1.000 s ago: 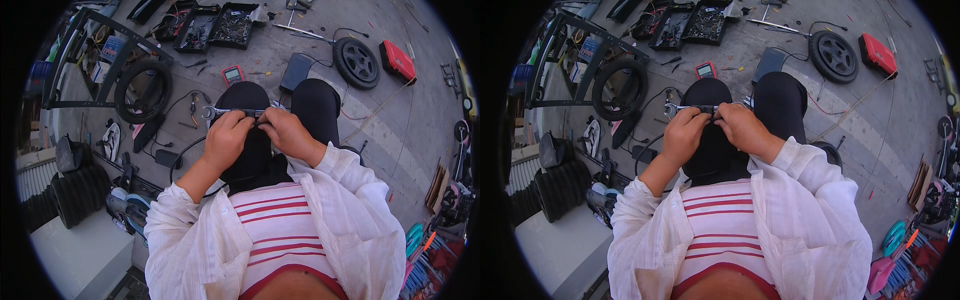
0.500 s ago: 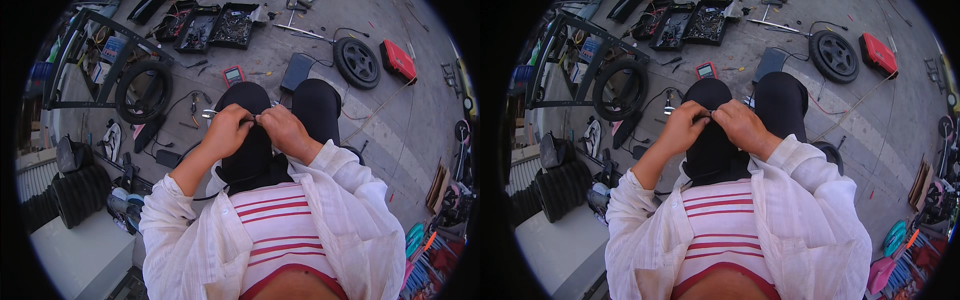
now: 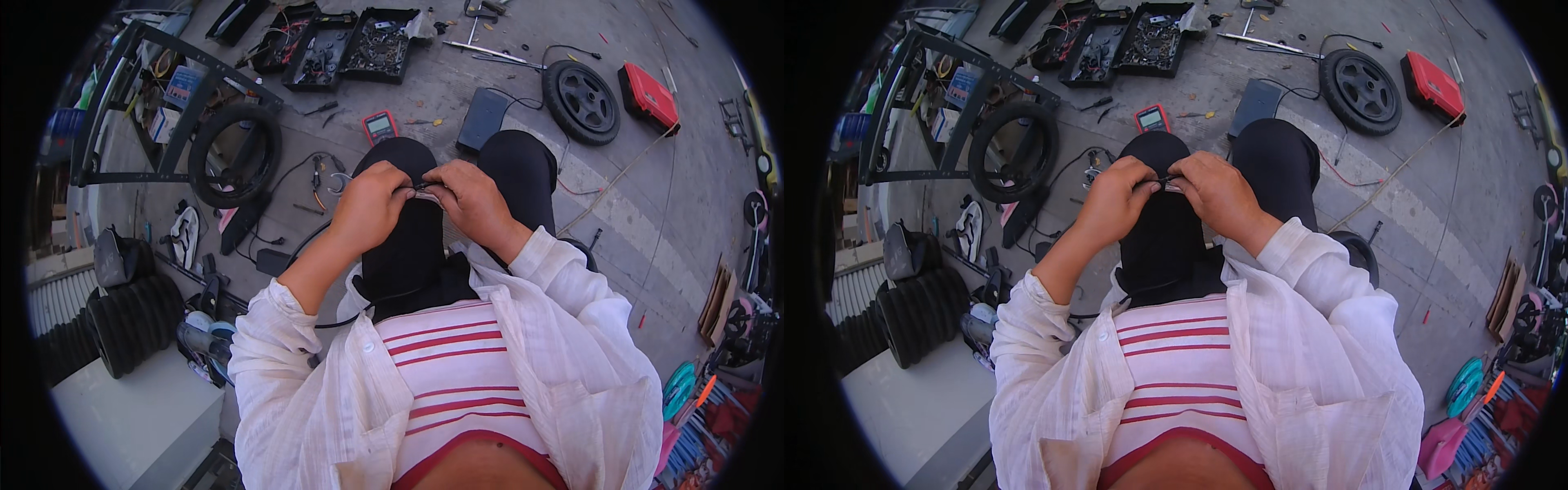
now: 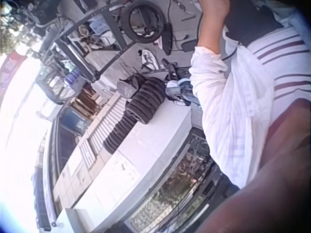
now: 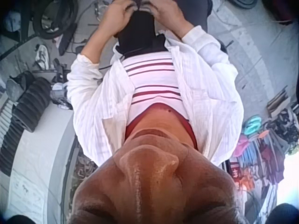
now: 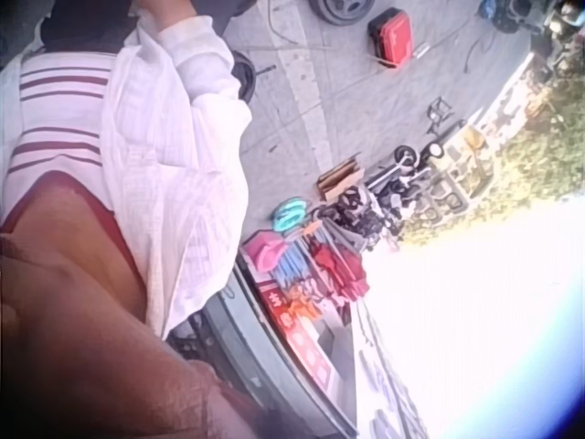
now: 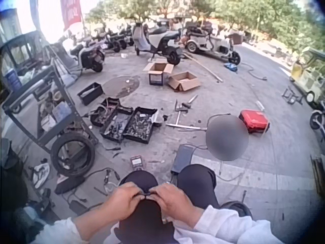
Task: The person uses a multimeter to test a small black electronic component, then strips and twists wires with pliers and a wrench. They wrap the connection with black electrical tape and continue adjusting the wires.
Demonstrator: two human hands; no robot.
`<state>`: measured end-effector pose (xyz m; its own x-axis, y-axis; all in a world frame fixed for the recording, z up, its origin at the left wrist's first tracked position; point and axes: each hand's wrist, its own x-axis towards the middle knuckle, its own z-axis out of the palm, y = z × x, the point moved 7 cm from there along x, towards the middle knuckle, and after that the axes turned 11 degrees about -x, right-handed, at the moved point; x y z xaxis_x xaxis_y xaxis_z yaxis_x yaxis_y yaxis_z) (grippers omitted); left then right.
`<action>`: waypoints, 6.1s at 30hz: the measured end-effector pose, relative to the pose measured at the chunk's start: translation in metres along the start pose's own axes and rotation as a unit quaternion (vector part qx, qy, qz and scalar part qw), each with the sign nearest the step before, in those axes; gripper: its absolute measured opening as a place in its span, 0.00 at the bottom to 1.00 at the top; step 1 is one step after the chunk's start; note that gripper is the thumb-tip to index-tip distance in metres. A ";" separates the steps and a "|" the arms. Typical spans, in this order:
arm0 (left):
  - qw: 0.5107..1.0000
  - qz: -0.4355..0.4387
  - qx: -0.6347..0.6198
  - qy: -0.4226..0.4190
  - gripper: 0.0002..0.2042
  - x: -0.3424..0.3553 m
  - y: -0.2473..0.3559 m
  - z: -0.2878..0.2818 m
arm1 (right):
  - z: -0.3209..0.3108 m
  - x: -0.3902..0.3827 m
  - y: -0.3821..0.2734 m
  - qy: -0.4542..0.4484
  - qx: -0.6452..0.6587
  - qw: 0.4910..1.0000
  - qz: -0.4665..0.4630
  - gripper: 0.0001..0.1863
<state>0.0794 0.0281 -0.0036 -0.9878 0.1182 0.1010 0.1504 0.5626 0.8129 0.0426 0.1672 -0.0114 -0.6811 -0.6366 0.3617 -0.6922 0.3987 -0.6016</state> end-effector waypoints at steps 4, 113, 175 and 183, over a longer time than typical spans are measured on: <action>0.994 -0.099 -0.052 -0.001 0.08 0.005 -0.016 -0.006 | -0.020 0.004 0.017 0.058 -0.085 0.993 0.063 0.12; 0.991 0.114 -0.054 0.042 0.07 0.125 -0.021 0.058 | 0.028 0.060 0.225 -0.212 -0.272 0.916 0.206 0.16; 0.853 -0.369 -0.369 0.015 0.11 0.280 -0.294 0.212 | -0.096 0.048 0.460 -0.270 -0.358 0.871 0.203 0.38; 0.880 -0.354 -0.314 -0.029 0.11 0.300 -0.283 0.209 | 0.049 0.090 0.491 -0.401 -0.369 0.836 -0.064 0.38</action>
<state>-0.2516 0.0751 -0.3229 -0.8185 -0.0286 -0.5738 -0.5721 -0.0500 0.8186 -0.3467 0.2735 -0.3092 -0.4160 -0.8246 -0.3834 -0.9074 0.4040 0.1155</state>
